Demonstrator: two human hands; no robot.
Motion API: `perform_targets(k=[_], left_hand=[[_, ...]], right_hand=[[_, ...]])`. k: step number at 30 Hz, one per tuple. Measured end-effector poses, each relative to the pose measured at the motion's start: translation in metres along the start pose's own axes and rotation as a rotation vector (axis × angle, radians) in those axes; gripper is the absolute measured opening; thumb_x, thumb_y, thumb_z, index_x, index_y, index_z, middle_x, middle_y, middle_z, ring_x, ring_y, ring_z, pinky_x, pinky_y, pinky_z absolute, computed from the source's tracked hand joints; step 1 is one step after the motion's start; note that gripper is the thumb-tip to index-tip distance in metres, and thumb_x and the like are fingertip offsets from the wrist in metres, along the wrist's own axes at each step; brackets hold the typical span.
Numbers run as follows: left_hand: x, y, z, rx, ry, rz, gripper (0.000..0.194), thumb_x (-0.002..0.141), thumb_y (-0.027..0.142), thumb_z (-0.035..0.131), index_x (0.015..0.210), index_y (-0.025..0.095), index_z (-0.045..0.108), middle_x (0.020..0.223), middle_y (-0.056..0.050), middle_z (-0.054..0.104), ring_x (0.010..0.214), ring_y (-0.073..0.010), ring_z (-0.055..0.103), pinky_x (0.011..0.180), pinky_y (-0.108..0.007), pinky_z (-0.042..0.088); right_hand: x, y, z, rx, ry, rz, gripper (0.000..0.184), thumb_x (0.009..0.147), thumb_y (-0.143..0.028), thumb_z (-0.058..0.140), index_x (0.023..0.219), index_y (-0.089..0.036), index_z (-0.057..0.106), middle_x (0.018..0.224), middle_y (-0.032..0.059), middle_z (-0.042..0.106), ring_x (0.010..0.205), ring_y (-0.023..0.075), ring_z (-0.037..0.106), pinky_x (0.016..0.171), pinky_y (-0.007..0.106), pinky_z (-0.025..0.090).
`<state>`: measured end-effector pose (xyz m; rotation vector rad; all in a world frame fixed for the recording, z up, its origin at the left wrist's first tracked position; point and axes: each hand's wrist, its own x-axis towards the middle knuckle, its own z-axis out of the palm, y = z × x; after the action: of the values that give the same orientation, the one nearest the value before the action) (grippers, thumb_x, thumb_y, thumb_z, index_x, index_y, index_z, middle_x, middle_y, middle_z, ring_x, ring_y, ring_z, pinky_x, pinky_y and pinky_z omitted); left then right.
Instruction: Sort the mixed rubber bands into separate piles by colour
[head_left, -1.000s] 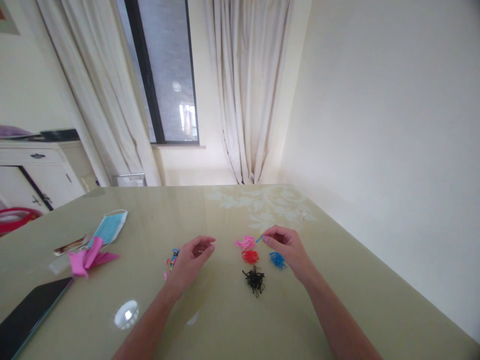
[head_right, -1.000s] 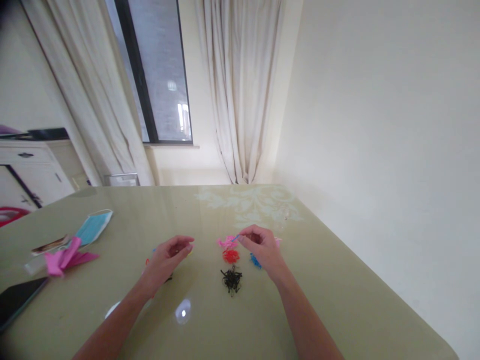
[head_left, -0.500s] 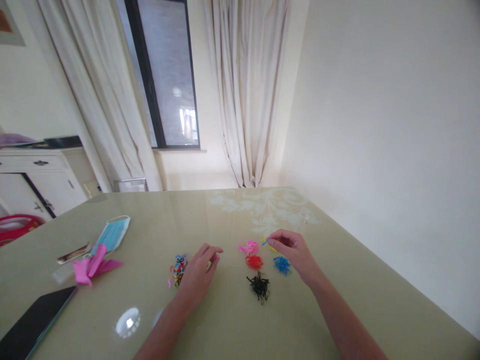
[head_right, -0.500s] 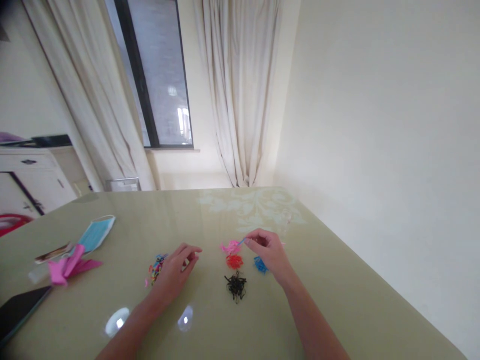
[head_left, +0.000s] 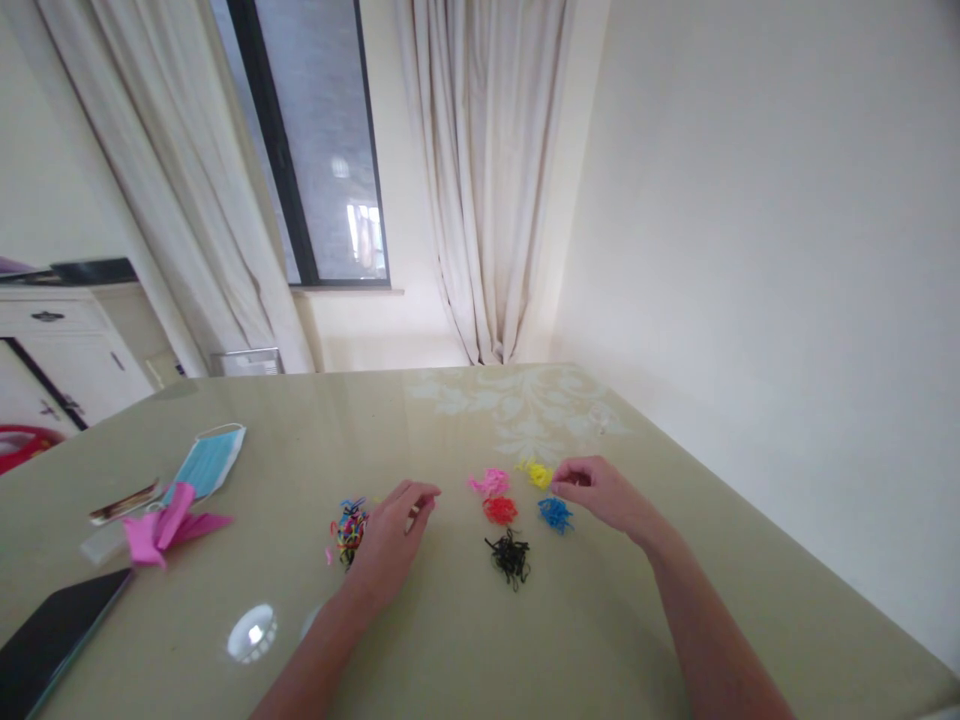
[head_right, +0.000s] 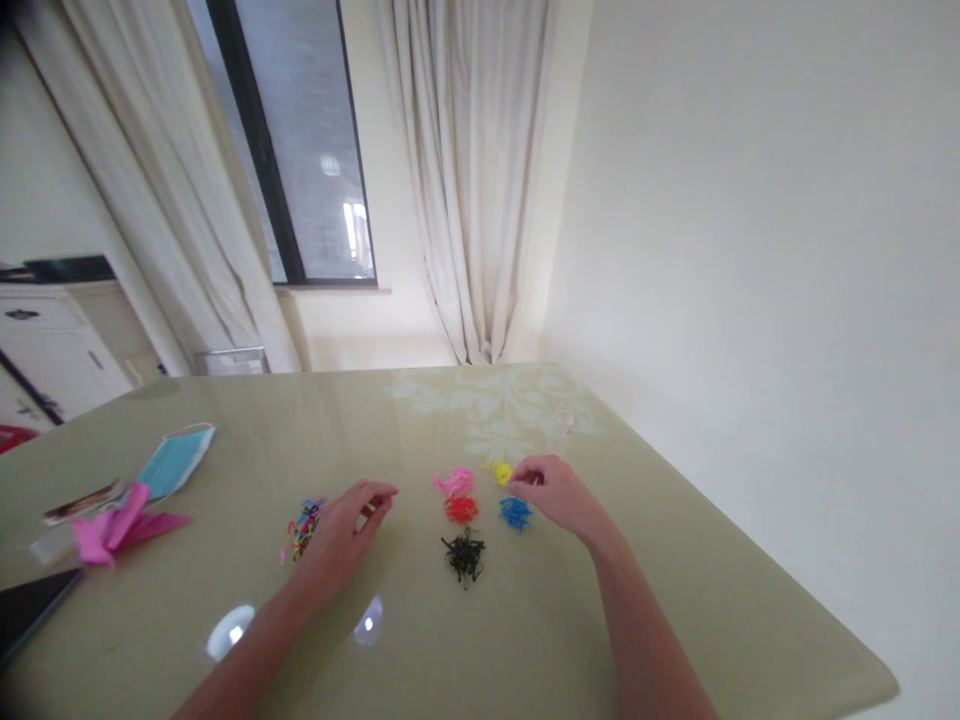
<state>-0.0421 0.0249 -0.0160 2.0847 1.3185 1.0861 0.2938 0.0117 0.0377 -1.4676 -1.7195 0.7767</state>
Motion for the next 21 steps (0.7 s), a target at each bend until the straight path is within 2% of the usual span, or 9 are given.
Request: perform_targets(k=[2,4,7,9,11,13,15,18,21], left_hand=[[0.002,0.001,0.0,-0.116,0.016,-0.063,0.023,0.092,0.036,0.057,0.101,0.021,0.072,0.095,-0.007,0.078,0.086,-0.0215,0.074,0.083,-0.036,0.06],[0.003,0.005,-0.001,-0.226,0.022,-0.123,0.025,0.088,0.041,0.062,0.1,0.02,0.071,0.094,-0.007,0.079,0.088,-0.0225,0.076,0.085,-0.037,0.061],[0.004,0.013,-0.003,-0.329,0.037,-0.161,0.029,0.084,0.046,0.068,0.096,0.02,0.072,0.093,-0.007,0.081,0.088,-0.0228,0.077,0.084,-0.037,0.062],[0.002,0.021,-0.002,-0.371,0.048,-0.165,0.029,0.082,0.047,0.071,0.092,0.02,0.073,0.09,-0.006,0.081,0.086,-0.0218,0.076,0.083,-0.035,0.062],[0.0,0.028,0.001,-0.423,0.039,-0.171,0.028,0.081,0.047,0.074,0.088,0.02,0.074,0.086,-0.005,0.08,0.082,-0.0205,0.075,0.08,-0.032,0.062],[-0.004,0.036,0.008,-0.485,0.009,-0.173,0.027,0.081,0.046,0.076,0.086,0.02,0.075,0.084,-0.005,0.079,0.08,-0.0197,0.074,0.076,-0.03,0.061],[-0.007,0.041,0.017,-0.537,-0.033,-0.17,0.026,0.081,0.044,0.077,0.087,0.019,0.075,0.084,-0.005,0.079,0.08,-0.0197,0.074,0.076,-0.03,0.06],[-0.011,0.045,0.026,-0.567,-0.064,-0.165,0.024,0.083,0.042,0.076,0.089,0.019,0.075,0.087,-0.007,0.08,0.081,-0.0205,0.074,0.077,-0.031,0.059],[-0.011,0.044,0.026,-0.562,-0.051,-0.185,0.024,0.082,0.041,0.078,0.088,0.018,0.075,0.086,-0.007,0.079,0.079,-0.0202,0.073,0.076,-0.031,0.059]], right_hand=[[0.0,0.01,-0.002,-0.067,-0.043,0.042,0.014,0.07,-0.031,0.077,0.062,-0.02,0.078,0.057,0.0013,0.068,0.057,0.0163,0.056,0.055,0.027,0.038],[0.0,0.017,-0.005,-0.089,-0.032,0.075,0.012,0.064,-0.028,0.081,0.055,-0.021,0.076,0.053,0.0011,0.067,0.053,0.0164,0.056,0.052,0.027,0.036],[0.0,0.018,-0.01,-0.089,0.016,0.083,0.022,0.056,-0.028,0.088,0.044,-0.022,0.07,0.043,-0.0006,0.059,0.046,0.0136,0.048,0.046,0.026,0.028],[0.0,0.009,-0.005,-0.076,0.031,0.056,0.028,0.059,-0.035,0.089,0.045,-0.021,0.069,0.042,-0.0017,0.055,0.044,0.0117,0.042,0.046,0.026,0.024],[0.0,-0.005,0.01,-0.035,0.034,0.001,0.031,0.067,-0.043,0.086,0.052,-0.02,0.073,0.044,-0.0026,0.052,0.047,0.0112,0.039,0.047,0.026,0.024],[-0.002,-0.022,0.035,0.043,0.027,-0.082,0.029,0.074,-0.048,0.083,0.067,-0.019,0.079,0.051,-0.0028,0.052,0.051,0.0119,0.039,0.05,0.027,0.025],[-0.005,-0.035,0.062,0.135,-0.06,-0.137,0.028,0.076,-0.048,0.084,0.083,-0.021,0.083,0.056,-0.0032,0.053,0.053,0.012,0.039,0.051,0.026,0.026],[-0.009,-0.043,0.088,0.175,-0.081,-0.184,0.03,0.077,-0.05,0.084,0.082,-0.021,0.082,0.06,-0.0022,0.055,0.055,0.0126,0.042,0.053,0.027,0.028],[-0.01,-0.041,0.093,0.154,-0.034,-0.225,0.029,0.083,-0.05,0.079,0.078,-0.021,0.081,0.061,-0.0003,0.058,0.056,0.0138,0.044,0.054,0.028,0.029]])
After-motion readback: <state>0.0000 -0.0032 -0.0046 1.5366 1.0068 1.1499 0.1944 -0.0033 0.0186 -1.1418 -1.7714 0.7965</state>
